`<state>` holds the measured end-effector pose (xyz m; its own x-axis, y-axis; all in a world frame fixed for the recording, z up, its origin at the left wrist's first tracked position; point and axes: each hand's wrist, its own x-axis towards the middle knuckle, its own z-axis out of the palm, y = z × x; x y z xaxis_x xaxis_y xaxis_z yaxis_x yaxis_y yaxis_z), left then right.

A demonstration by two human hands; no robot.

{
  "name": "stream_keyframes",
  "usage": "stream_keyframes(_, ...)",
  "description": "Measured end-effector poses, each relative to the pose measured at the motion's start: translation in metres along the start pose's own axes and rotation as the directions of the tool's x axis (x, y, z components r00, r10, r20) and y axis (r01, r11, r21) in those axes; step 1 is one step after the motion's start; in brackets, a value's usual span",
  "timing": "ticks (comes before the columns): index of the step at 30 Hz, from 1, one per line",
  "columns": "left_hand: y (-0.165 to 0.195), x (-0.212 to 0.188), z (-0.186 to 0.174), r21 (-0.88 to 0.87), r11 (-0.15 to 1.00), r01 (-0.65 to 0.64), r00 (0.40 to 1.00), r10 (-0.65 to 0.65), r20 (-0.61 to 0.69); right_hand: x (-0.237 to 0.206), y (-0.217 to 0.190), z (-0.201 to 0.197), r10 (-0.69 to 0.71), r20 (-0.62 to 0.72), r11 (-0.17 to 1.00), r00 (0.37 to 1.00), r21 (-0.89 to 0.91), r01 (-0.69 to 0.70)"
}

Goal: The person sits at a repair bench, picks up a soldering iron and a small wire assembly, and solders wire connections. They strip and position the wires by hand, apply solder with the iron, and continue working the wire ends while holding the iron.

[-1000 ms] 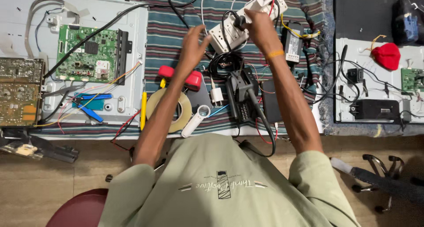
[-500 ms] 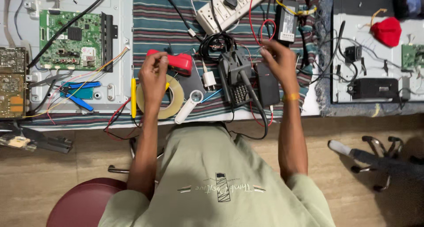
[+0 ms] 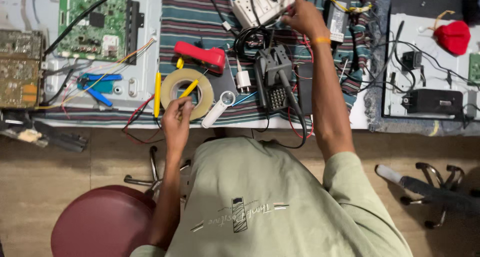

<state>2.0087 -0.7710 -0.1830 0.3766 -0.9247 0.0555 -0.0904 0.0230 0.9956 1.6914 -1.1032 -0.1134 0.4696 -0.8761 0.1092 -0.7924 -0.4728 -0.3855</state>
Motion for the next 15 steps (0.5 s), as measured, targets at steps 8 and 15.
stream_keyframes(8, -0.008, -0.044, 0.003, 0.048, 0.997, 0.056, 0.997, -0.053, -0.064, -0.152, -0.021, 0.015, 0.28, -0.516, 0.934, 0.809, 0.34, -0.106)
stream_keyframes(15, 0.084, -0.059, 0.075, 0.062, 0.998, -0.007, 0.974, -0.007, 0.228, -0.25, -0.052, 0.064, 0.199, -0.253, 0.865, 0.947, 0.499, -0.048)
